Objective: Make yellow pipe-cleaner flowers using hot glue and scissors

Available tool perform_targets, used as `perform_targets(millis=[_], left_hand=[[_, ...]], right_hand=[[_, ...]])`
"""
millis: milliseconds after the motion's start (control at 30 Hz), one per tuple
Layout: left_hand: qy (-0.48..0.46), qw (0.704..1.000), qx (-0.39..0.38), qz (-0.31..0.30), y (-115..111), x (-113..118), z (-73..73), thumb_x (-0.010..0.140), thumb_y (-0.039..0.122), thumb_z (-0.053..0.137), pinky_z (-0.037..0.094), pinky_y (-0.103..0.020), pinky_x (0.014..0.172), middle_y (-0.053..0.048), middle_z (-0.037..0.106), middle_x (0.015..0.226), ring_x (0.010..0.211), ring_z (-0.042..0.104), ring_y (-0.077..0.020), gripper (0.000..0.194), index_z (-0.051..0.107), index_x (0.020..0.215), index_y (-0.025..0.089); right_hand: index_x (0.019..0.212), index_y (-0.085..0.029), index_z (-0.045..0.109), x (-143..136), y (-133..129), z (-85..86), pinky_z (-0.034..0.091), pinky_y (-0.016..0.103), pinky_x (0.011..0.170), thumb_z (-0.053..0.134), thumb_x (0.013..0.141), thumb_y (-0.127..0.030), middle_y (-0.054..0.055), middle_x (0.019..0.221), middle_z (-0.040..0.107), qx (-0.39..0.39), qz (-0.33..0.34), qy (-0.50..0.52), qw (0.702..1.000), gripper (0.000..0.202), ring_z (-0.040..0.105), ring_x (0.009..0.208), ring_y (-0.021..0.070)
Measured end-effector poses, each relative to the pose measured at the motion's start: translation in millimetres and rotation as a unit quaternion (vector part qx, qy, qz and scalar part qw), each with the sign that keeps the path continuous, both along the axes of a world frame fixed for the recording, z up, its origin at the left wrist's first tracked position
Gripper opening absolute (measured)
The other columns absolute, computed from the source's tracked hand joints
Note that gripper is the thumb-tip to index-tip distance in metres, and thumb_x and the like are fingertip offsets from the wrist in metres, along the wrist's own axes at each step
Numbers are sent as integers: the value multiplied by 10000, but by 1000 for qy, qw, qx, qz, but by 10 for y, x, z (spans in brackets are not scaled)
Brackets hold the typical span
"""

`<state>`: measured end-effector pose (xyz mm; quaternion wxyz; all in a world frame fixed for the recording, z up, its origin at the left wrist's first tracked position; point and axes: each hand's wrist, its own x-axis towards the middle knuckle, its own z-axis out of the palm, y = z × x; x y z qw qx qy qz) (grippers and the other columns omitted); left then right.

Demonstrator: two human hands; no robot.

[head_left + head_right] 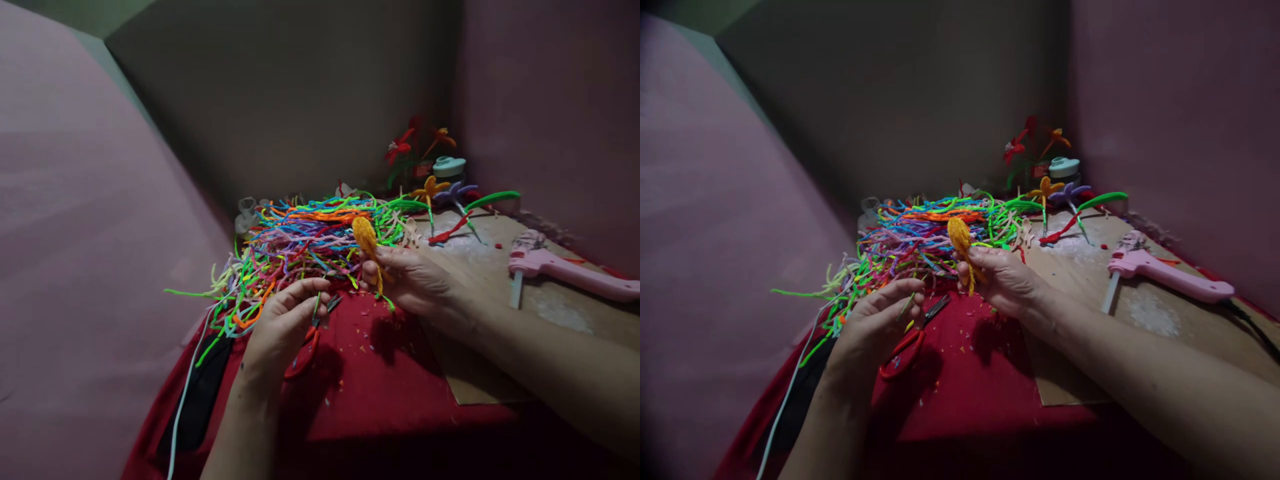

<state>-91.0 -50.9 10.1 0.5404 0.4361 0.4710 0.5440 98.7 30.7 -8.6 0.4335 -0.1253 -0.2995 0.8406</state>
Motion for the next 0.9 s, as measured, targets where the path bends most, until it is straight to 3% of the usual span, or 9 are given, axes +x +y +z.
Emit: perform_targets(millis=[233, 400, 500, 600, 733, 900], left_hand=[[144, 980, 79, 108, 85, 94, 179, 707, 264, 700, 340, -163, 442, 31, 553, 568, 466, 446, -49, 175, 700, 842, 152], [286, 944, 125, 102, 168, 224, 319, 734, 293, 666, 447, -204, 660, -34, 659, 762, 723, 581, -127, 148, 702, 735, 150], [263, 956, 111, 70, 206, 350, 338, 750, 283, 641, 443, -194, 557, -1, 624, 607, 555, 555, -100, 141, 670, 715, 150], [219, 971, 89, 34, 243, 457, 266, 766, 291, 614, 372, -183, 391, 37, 564, 510, 381, 464, -70, 145, 642, 782, 149], [174, 983, 60, -4, 279, 537, 124, 770, 309, 606, 357, -177, 329, 38, 587, 530, 350, 493, -85, 177, 588, 859, 157], [169, 983, 65, 9, 275, 567, 60, 766, 306, 607, 364, -176, 326, 37, 590, 519, 339, 505, -90, 163, 527, 784, 166]], right_hand=[[836, -164, 652, 16, 51, 15, 419, 226, 575, 637, 736, -140, -11, 680, 597, -25, -26, 34, 999, 103, 507, 571, 80], [874, -179, 658, 20, 94, -7, 438, 231, 605, 661, 737, -183, -16, 669, 603, -13, -11, 51, 999, 137, 522, 589, 87], [871, -172, 658, 25, 111, -16, 447, 252, 651, 670, 742, -217, -10, 690, 612, 8, 7, 55, 998, 137, 539, 623, 97], [873, -163, 657, 29, 128, -34, 444, 263, 659, 670, 748, -236, -5, 691, 621, 17, 10, 57, 998, 145, 554, 637, 105], [833, -157, 665, 20, 150, -53, 433, 259, 657, 672, 741, -231, 3, 674, 642, 23, -1, 64, 998, 118, 569, 645, 111], [797, -156, 673, 2, 154, -39, 420, 238, 640, 686, 727, -238, 4, 665, 645, 32, -18, 45, 998, 109, 557, 634, 111]])
